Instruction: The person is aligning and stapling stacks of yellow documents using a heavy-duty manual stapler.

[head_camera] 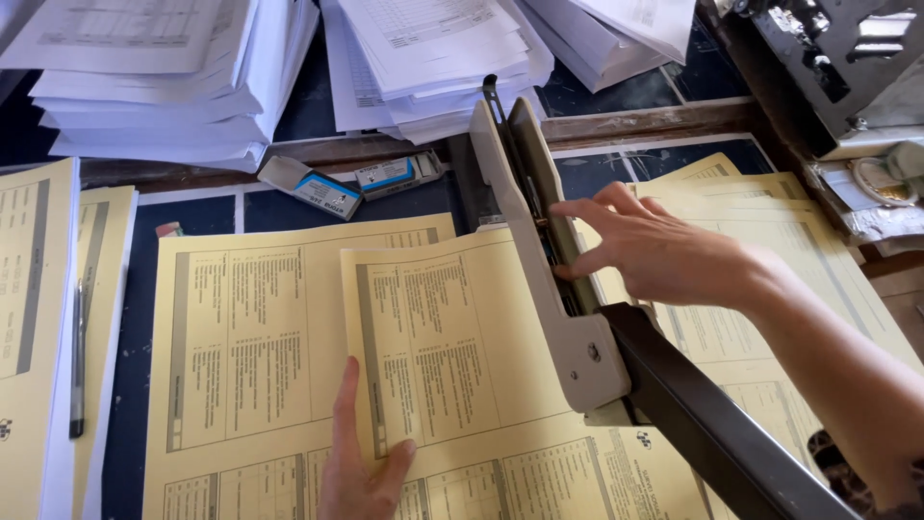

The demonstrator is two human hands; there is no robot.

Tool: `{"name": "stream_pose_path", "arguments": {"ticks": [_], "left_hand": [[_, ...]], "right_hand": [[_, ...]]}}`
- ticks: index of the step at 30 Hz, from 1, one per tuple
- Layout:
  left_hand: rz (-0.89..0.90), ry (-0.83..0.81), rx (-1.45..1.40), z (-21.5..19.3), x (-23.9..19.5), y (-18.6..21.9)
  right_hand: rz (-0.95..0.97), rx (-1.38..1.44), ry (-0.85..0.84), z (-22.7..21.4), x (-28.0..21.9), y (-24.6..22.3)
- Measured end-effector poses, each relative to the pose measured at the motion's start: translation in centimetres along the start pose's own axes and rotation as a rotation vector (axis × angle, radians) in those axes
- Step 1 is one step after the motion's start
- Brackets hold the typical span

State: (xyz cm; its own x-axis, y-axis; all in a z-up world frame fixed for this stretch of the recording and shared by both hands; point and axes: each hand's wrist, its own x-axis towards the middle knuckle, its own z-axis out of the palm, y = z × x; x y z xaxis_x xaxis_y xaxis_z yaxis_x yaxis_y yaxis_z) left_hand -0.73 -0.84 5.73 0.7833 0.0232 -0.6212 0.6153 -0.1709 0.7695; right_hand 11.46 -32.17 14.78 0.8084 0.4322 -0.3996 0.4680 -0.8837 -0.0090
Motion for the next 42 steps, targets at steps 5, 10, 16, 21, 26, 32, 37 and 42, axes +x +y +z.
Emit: {"name": "stream_pose_path", "arguments": {"ticks": [5,10,16,21,26,32,37,42], "left_hand": [[-0.017,0.013,0.055,-0.1,0.1,0.2],[-0.079,0.075,0.148,0.5,-0.4,0.9],[0.028,0.078,0.015,0.5,-0.2,0.1],[-0.039,0.138,0.047,0.9,-1.1,1.5],[0.049,0.077,0.013,0.5,0.0,0.1],[0.166,0.042,0.032,0.1,0.1,-0.1],[0.214,-0.022,0.033,-0.2,-0.2,-0.3],[0.279,-0.022,-0.024,0.0,-0.5,-0.4]], "right_hand": [[-0.161,0.026,0.089,-2.8,2.5,0.5],[-0.090,0.068,0.632,-2.5,12.4,6.2],[0.085,0.241,0.562,-0.4,21.2,7.8],[0.173,0.068,0.842,0.5,21.9,8.1],[0.080,0.204,0.760,0.9,24.3,10.0],[-0.047,0.147,0.831,2.4,18.0,6.1],[-0.148,0.092,0.869,4.3,10.8,3.4],[0.045,0.499,0.629,2.4,5.5,0.1]]}}
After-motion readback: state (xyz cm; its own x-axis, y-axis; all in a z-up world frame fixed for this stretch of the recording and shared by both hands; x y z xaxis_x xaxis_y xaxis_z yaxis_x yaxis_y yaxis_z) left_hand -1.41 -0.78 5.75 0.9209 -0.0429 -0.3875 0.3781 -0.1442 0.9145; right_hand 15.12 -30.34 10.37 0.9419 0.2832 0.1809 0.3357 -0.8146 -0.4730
